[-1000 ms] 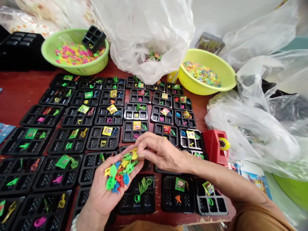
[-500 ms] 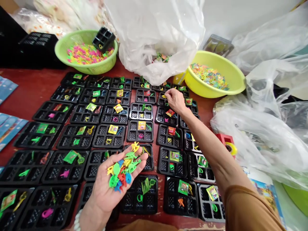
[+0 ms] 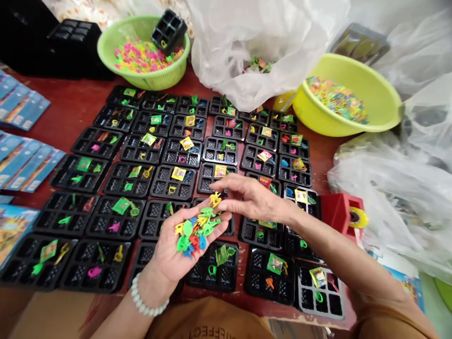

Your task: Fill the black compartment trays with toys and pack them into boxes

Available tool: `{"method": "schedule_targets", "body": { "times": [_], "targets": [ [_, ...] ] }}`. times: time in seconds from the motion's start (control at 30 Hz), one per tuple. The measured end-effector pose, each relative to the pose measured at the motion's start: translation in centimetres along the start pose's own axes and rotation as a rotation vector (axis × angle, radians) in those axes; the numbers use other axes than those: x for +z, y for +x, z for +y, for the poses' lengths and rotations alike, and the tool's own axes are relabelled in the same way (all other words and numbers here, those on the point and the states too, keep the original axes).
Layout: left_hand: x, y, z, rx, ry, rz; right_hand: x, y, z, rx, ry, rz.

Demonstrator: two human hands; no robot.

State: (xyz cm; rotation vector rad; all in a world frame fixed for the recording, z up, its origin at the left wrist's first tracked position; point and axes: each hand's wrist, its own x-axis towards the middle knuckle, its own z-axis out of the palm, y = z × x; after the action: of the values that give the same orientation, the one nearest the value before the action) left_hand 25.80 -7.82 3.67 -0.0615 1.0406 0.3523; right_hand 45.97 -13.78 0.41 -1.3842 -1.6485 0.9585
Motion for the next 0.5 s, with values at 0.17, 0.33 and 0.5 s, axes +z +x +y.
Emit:
{"method": "schedule_targets", "body": {
  "times": [0.17,0.33,0.5],
  "targets": [
    [-0.5,0.1,-0.8,0.042,-0.009,-0.026,3.2,-1.4,-1.0,-0.065,0.028,0.11],
    [-1.0,0.0,-0.7,0.01,0.054,-0.067,1.9,-1.8,-0.5,-0.076,0.005,0.228],
    [-1.1,-0.2,-0.6,0.003,0.067,-0.064,-4.6,0.2,4.8,0.184,-0.652,0.45]
  ]
}}
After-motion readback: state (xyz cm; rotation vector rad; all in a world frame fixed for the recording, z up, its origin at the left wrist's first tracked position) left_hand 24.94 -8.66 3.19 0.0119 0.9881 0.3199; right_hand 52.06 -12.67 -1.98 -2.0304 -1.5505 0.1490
